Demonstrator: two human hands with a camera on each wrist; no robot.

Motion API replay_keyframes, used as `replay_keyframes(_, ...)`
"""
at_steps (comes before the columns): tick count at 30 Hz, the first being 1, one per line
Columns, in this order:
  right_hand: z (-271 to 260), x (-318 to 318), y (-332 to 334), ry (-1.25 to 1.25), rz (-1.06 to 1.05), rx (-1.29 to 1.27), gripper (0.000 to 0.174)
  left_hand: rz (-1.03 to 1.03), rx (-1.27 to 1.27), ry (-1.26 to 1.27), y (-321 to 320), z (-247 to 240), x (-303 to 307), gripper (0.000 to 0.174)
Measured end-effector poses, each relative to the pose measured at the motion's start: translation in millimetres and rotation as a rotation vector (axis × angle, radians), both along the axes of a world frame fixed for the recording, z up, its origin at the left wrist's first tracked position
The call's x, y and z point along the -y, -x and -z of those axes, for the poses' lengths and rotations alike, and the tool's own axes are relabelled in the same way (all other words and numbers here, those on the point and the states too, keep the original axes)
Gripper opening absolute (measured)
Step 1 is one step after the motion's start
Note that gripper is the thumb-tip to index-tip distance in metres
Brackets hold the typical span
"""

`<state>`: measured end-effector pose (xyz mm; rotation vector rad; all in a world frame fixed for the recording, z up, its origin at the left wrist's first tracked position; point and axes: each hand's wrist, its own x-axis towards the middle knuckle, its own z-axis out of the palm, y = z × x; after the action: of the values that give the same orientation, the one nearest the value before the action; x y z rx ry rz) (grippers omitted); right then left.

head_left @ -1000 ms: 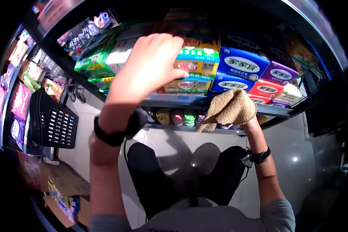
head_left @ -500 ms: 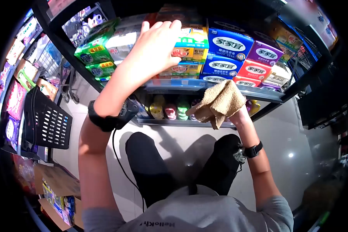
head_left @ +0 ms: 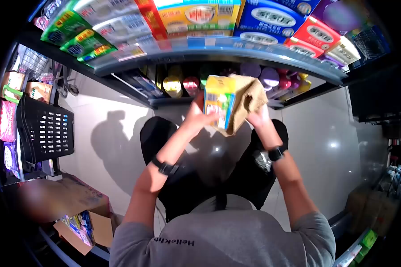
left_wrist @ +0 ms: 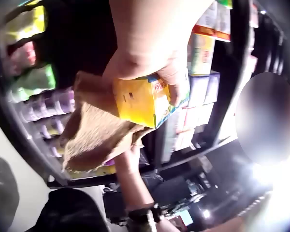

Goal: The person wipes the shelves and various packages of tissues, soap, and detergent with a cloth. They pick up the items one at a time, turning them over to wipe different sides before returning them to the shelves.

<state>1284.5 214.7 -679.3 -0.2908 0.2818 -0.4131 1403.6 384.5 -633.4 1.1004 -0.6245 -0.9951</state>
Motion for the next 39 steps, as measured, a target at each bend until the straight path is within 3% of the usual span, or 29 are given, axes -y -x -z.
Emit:
replay_keyframes(4,61,-18,-10,0.030,0.009,-0.122,0.044,-0.093,-0.262,-0.086,-2,89,7,0.047)
replay_keyframes(7,71,-35,1,0.021,-0.039,-0.233,0.046,-0.163,-0.373,-0.209,3,126,-5,0.046)
replay_keyframes(11,71,-43,6,0.371,-0.240,-0.348,0.050,-0.143,-0.284,-0.344,11,140,-7,0.050)
replay_keyframes(13,85,-39,4,0.473,-0.208,-0.326,0.053,-0.081,-0.264,-0.296,4,138,-2,0.049)
replay_keyframes(17,86,-35,11,0.985,-0.372,-0.510,0.055,0.040,0.038,-0.356,12,131,2,0.056)
replay_keyframes(19,93,-41,16,0.773,-0.210,-0.497,0.052,0.084,0.022,-0.336,23,134,0,0.057)
replay_keyframes(23,78,-37,16,0.724,-0.136,-0.456,0.042,0.141,-0.009,-0.347,22,125,3,0.053)
replay_keyframes(24,71,-36,16,0.849,-0.107,-0.556,0.038,0.139,0.025,-0.282,21,126,4,0.055)
replay_keyframes(27,81,-29,28,0.683,-0.138,-0.555,0.034,0.109,-0.015,-0.158,24,116,3,0.064)
replay_keyframes(28,89,-27,31,0.669,-0.066,-0.378,0.032,0.112,0.002,-0.150,24,110,3,0.065)
replay_keyframes(30,72,-21,32,0.500,-0.233,-0.452,0.037,0.106,0.023,-0.142,25,107,2,0.066)
replay_keyframes(31,69,-18,31,0.486,-0.296,-0.512,0.040,0.072,0.162,-0.141,23,110,3,0.067)
replay_keyframes(33,49,-22,22,0.776,-0.317,-0.510,0.058,0.037,0.368,-0.218,17,106,4,0.072)
replay_keyframes(35,58,-31,13,0.911,-0.217,-0.232,0.065,0.015,0.662,-0.319,9,113,0,0.076)
replay_keyframes(37,66,-33,8,0.990,-0.121,-0.258,0.059,0.009,0.756,-0.350,7,119,-4,0.077)
replay_keyframes(39,63,-28,12,0.827,-0.274,-0.325,0.047,0.001,0.844,-0.374,8,115,-6,0.079)
